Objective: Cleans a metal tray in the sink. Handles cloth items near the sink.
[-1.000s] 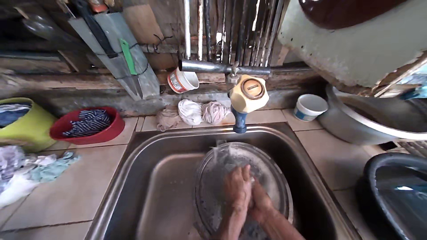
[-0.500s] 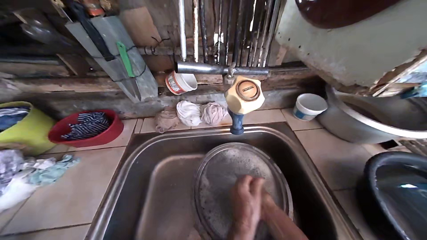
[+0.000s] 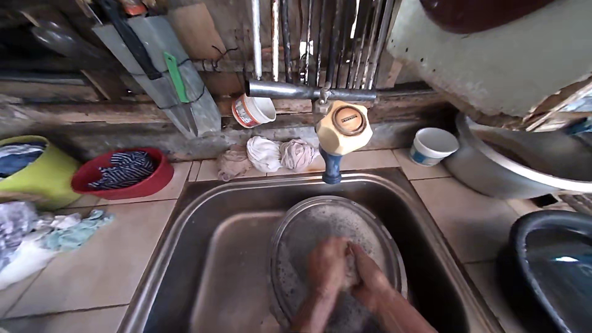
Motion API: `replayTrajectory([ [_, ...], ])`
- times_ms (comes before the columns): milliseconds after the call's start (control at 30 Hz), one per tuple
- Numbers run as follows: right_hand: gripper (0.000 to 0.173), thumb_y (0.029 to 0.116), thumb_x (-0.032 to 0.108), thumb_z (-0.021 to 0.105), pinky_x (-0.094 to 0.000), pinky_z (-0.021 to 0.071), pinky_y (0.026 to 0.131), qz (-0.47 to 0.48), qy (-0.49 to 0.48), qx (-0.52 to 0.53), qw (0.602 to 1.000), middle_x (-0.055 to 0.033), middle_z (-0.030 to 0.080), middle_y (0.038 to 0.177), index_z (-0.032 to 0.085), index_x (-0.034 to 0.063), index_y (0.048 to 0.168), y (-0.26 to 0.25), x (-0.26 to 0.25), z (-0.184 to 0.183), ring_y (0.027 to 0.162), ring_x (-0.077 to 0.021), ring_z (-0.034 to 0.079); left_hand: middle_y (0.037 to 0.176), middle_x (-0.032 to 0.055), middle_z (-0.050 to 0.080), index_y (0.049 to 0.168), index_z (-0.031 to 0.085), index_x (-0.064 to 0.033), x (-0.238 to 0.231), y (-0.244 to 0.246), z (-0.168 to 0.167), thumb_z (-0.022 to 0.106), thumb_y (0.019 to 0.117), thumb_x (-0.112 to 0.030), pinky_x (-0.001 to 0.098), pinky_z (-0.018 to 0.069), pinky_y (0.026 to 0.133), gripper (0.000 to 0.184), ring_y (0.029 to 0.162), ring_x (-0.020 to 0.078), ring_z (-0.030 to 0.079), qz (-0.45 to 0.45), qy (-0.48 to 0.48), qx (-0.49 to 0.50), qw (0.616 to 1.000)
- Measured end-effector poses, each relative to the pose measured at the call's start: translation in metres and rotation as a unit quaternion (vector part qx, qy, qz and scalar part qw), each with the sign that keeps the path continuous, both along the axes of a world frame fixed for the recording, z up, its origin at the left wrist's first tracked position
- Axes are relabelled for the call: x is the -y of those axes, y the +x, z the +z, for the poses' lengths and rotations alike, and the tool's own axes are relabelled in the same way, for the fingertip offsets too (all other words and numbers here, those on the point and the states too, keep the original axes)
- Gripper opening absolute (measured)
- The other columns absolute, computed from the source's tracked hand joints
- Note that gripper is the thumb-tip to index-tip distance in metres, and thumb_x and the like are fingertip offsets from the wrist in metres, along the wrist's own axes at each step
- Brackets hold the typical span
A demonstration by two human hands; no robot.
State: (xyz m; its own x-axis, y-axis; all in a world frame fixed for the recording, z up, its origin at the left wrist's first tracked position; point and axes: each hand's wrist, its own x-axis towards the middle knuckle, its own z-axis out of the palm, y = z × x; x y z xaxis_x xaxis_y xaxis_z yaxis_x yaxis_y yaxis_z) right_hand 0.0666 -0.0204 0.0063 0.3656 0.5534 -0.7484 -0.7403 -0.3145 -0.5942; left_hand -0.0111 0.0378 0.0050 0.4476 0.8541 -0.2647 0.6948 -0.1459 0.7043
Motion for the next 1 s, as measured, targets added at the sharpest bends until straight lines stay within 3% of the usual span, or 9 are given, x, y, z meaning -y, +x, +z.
replayTrajectory([
  [133, 0.032, 0.1101, 0.036, 0.036, -0.0421, 0.0555, 0.063, -0.004, -0.008, -0.042, 0.999, -0.0095, 0.060, 0.083, 0.052, 0.0078, 0.113, 0.017, 0.008, -0.018, 0.071, -0.0226, 0.063, 0.139, 0.0195, 0.062, 0.136, 0.063, -0.0050, -0.045, -0.023, -0.020, 0.040, 0.1117, -0.032, 0.0519, 0.0410, 0.113, 0.043, 0.133, 0.0338, 0.056, 0.101, -0.079, -0.036, 0.991],
  [233, 0.033, 0.1104, 0.033, 0.038, -0.0383, 0.0551, 0.067, -0.029, 0.021, -0.073, 0.997, -0.0079, 0.062, 0.084, 0.058, 0.0070, 0.110, 0.003, -0.002, -0.032, 0.074, -0.0190, 0.063, 0.118, 0.0187, 0.071, 0.123, 0.070, -0.0034, -0.009, -0.012, -0.010, 0.050, 0.1084, -0.034, 0.0515, 0.0501, 0.102, 0.039, 0.114, 0.0314, 0.067, 0.068, -0.110, 0.057, 0.990],
  [367, 0.051, 0.1128, 0.036, 0.016, -0.0279, 0.0577, 0.066, -0.032, 0.137, -0.034, 0.989, -0.0021, 0.069, 0.082, 0.060, 0.0093, 0.108, -0.015, 0.004, -0.025, 0.074, -0.0088, 0.067, 0.082, 0.0101, 0.070, 0.091, 0.073, -0.0046, 0.020, 0.007, -0.003, 0.057, 0.1014, -0.045, 0.0454, 0.0576, 0.070, 0.045, 0.078, 0.0244, 0.071, -0.004, 0.088, 0.092, 0.992],
  [500, 0.041, 0.1119, 0.038, 0.033, -0.0290, 0.0494, 0.058, 0.129, 0.017, 0.088, 0.988, -0.0018, 0.057, 0.075, 0.058, 0.0097, 0.095, 0.009, 0.001, 0.000, 0.064, -0.0124, 0.056, 0.119, 0.0220, 0.068, 0.123, 0.068, 0.0004, -0.037, -0.018, -0.018, 0.051, 0.1073, -0.037, 0.0529, 0.0494, 0.103, 0.044, 0.115, 0.0355, 0.065, 0.112, -0.014, 0.031, 0.993],
  [567, 0.022, 0.1068, 0.024, 0.050, -0.0338, 0.0532, 0.073, 0.165, 0.007, 0.124, 0.978, -0.0064, 0.063, 0.095, 0.059, 0.0066, 0.118, 0.021, 0.011, -0.009, 0.082, -0.0159, 0.062, 0.132, 0.0242, 0.062, 0.132, 0.063, 0.0001, -0.038, -0.026, -0.025, 0.051, 0.1067, -0.042, 0.0538, 0.0427, 0.111, 0.051, 0.128, 0.0374, 0.058, 0.135, -0.097, 0.038, 0.985],
  [633, 0.064, 0.0878, 0.011, 0.071, -0.0409, 0.0564, 0.087, 0.223, 0.023, 0.141, 0.964, -0.0139, 0.062, 0.125, 0.044, 0.0087, 0.146, 0.025, 0.014, -0.031, 0.105, -0.0224, 0.065, 0.136, 0.0215, 0.061, 0.137, 0.061, -0.0020, -0.026, -0.024, -0.011, 0.048, 0.1081, -0.042, 0.0512, 0.0428, 0.112, 0.051, 0.130, 0.0331, 0.057, 0.066, -0.172, 0.090, 0.979],
  [700, 0.096, 0.0731, 0.008, 0.083, -0.0426, 0.0568, 0.095, 0.258, 0.035, 0.147, 0.954, -0.0151, 0.059, 0.135, 0.034, 0.0126, 0.155, 0.024, 0.009, -0.047, 0.116, -0.0238, 0.063, 0.138, 0.0167, 0.062, 0.139, 0.060, -0.0052, -0.026, -0.022, 0.002, 0.044, 0.1098, -0.040, 0.0472, 0.0454, 0.111, 0.048, 0.128, 0.0269, 0.059, 0.019, -0.184, 0.137, 0.973],
  [867, 0.049, 0.0873, 0.008, 0.076, -0.0460, 0.0552, 0.088, 0.228, -0.098, 0.217, 0.944, -0.0216, 0.066, 0.113, 0.057, -0.0037, 0.131, 0.013, -0.018, -0.058, 0.100, -0.0290, 0.066, 0.137, 0.0187, 0.062, 0.132, 0.065, -0.0039, -0.047, -0.036, -0.037, 0.056, 0.1064, -0.031, 0.0503, 0.0419, 0.113, 0.038, 0.132, 0.0314, 0.056, 0.153, -0.145, 0.074, 0.975],
  [1000, 0.048, 0.0900, 0.008, 0.073, -0.0408, 0.0558, 0.079, 0.289, -0.017, 0.253, 0.923, -0.0170, 0.066, 0.111, 0.055, 0.0006, 0.134, 0.002, -0.026, -0.025, 0.092, -0.0232, 0.065, 0.137, 0.0188, 0.062, 0.135, 0.061, -0.0011, -0.026, -0.038, -0.035, 0.049, 0.1094, -0.034, 0.0507, 0.0457, 0.107, 0.043, 0.128, 0.0300, 0.057, 0.230, -0.302, 0.236, 0.894],
])
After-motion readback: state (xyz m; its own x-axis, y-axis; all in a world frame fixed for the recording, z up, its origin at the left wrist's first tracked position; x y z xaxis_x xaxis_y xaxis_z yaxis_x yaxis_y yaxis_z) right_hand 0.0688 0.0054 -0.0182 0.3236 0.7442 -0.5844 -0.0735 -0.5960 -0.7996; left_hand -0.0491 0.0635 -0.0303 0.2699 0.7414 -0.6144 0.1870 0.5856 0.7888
